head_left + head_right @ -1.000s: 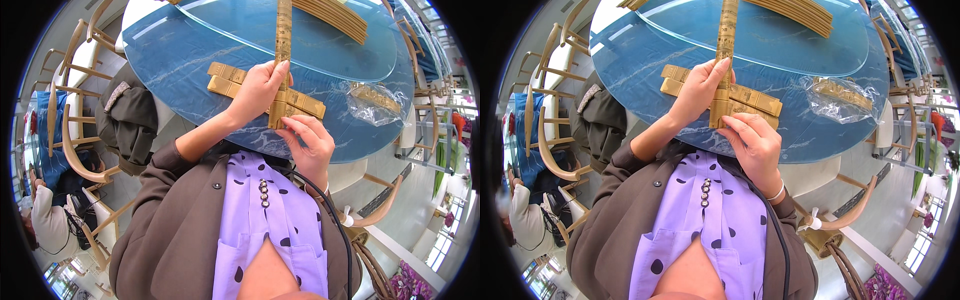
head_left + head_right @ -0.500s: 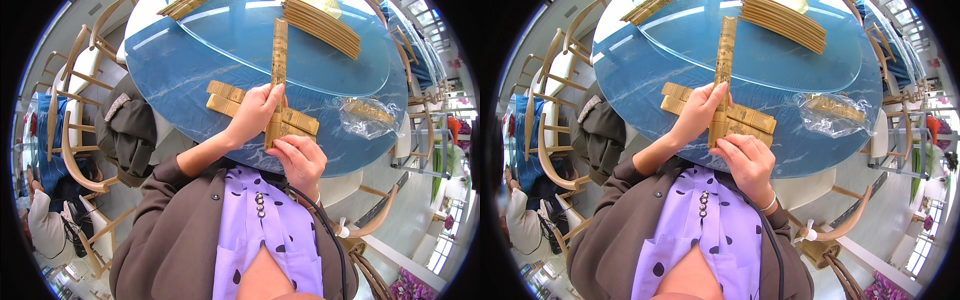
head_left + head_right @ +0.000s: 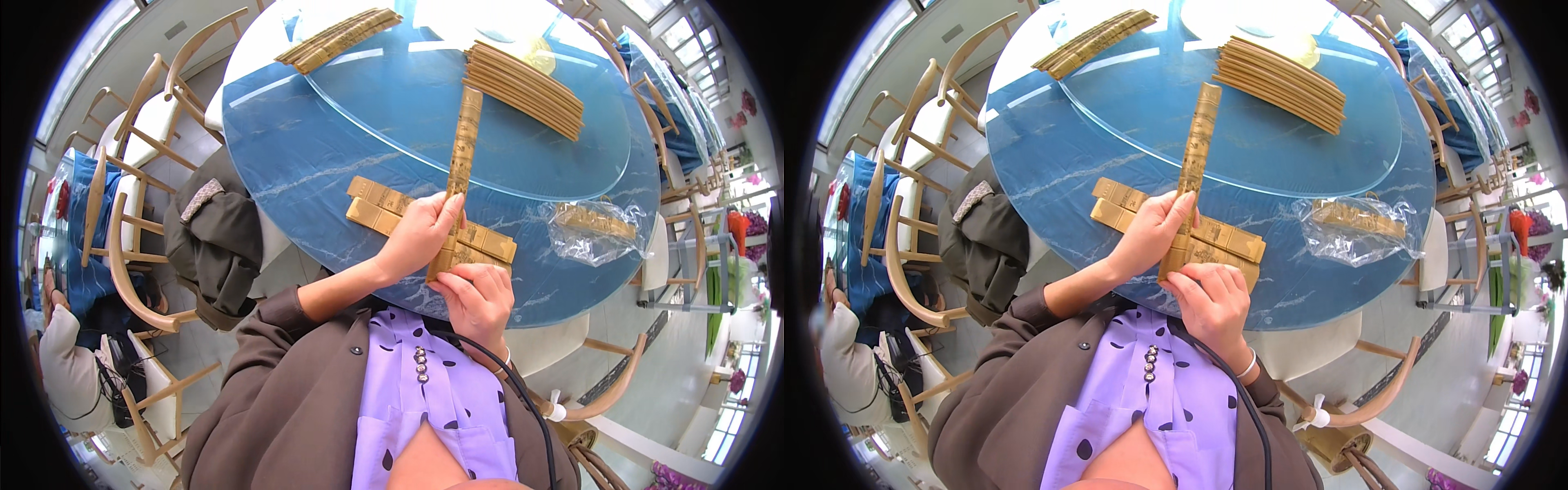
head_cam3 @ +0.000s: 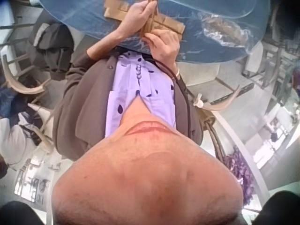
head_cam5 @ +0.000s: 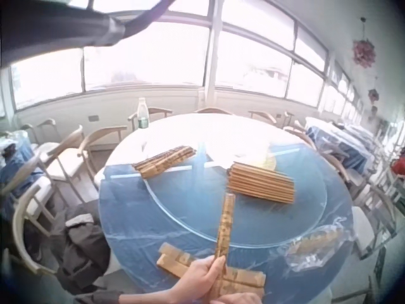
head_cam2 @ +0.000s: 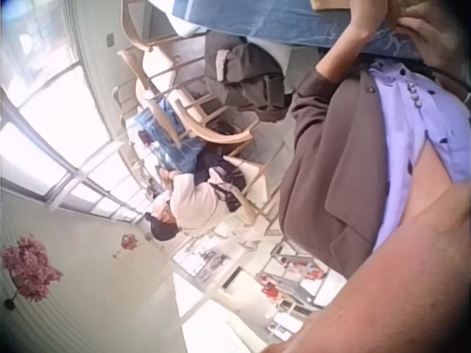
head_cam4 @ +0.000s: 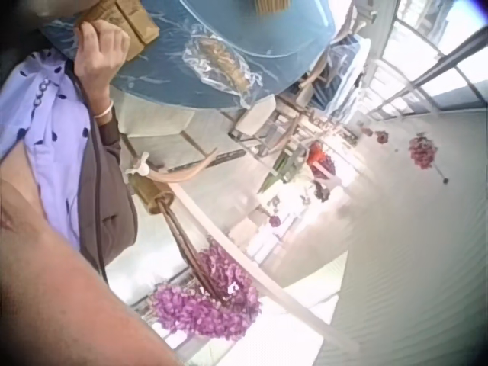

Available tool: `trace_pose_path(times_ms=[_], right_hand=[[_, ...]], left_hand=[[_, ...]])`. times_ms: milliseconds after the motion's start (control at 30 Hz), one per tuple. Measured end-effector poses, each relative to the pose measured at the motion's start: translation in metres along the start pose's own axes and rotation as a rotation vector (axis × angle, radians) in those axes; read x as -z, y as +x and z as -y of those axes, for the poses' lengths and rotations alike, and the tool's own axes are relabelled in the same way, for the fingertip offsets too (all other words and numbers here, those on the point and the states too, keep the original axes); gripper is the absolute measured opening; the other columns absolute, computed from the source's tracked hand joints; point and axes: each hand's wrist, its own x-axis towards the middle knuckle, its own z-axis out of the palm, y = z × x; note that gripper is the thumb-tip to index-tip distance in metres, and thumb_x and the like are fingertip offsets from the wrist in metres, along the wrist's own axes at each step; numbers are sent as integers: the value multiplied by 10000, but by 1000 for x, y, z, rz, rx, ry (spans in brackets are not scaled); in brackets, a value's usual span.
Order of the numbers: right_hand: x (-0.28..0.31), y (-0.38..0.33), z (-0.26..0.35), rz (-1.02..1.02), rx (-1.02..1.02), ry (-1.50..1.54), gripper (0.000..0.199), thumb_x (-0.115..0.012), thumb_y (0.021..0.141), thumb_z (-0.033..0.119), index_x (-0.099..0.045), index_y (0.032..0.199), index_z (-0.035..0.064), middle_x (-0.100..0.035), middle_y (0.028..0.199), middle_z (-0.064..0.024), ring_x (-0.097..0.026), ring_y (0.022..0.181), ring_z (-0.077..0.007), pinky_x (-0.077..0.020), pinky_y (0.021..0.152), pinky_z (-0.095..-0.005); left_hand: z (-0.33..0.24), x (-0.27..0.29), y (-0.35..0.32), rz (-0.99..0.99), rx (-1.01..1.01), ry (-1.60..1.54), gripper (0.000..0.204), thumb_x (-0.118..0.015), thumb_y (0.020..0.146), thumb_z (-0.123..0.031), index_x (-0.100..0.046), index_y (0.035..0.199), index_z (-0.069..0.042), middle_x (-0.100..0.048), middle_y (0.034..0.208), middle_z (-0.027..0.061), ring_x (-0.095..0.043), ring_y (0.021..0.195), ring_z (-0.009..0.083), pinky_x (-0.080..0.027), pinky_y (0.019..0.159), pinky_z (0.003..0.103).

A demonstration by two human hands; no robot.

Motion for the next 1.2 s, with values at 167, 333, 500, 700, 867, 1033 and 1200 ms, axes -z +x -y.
trace_pose_path(times_ms=[167,333,500,700,867,1033,1200], right_hand=[[-3,1,2,19,-5,-10,232,-826,709,136,-709,904,92,-641,890,-33,-616,774,-219,-452,705,-349],[-12,-3,-1,8,-47,54,259,-811,737,104,-711,969,51,-649,921,-76,-639,782,-258,-513,671,-357],[-14,1,3,16,-77,78,243,-819,733,72,-720,953,39,-659,938,-92,-658,781,-265,-535,661,-344],[-22,4,2,-20,-105,73,233,-807,755,52,-717,970,37,-652,954,-87,-666,787,-251,-537,663,-330],[-16,11,-6,-32,-48,83,244,-810,767,75,-715,990,41,-655,960,-87,-664,764,-249,-535,646,-316],[-1,5,-27,-32,-195,64,250,-814,784,126,-708,993,39,-666,940,-90,-655,726,-244,-524,620,-314],[5,0,-43,0,-253,37,181,-784,810,90,-709,964,34,-668,934,-94,-660,738,-247,-530,642,-321]], left_hand=[[0,2,-1,5,21,8,416,-461,1058,-295,-594,809,11,-552,679,76,-497,663,142,-436,647,327],[6,7,2,36,81,-23,424,-445,1069,-339,-587,805,-39,-518,741,-4,-448,726,87,-403,684,274],[5,9,5,23,43,8,423,-442,1070,-340,-585,816,-32,-513,739,1,-448,722,90,-405,684,276],[4,9,3,49,107,-12,427,-436,1067,-334,-581,822,-15,-530,728,37,-472,706,117,-425,682,301],[0,22,10,60,28,68,456,-425,1063,-358,-592,870,20,-582,721,133,-558,691,202,-461,676,370],[-36,114,63,12,31,619,439,-487,1034,-406,-625,896,-13,-577,706,84,-546,665,195,-477,651,359],[-31,230,137,-517,-300,1102,289,-589,965,-275,-736,1027,-34,-705,837,205,-689,780,359,-522,718,427]])
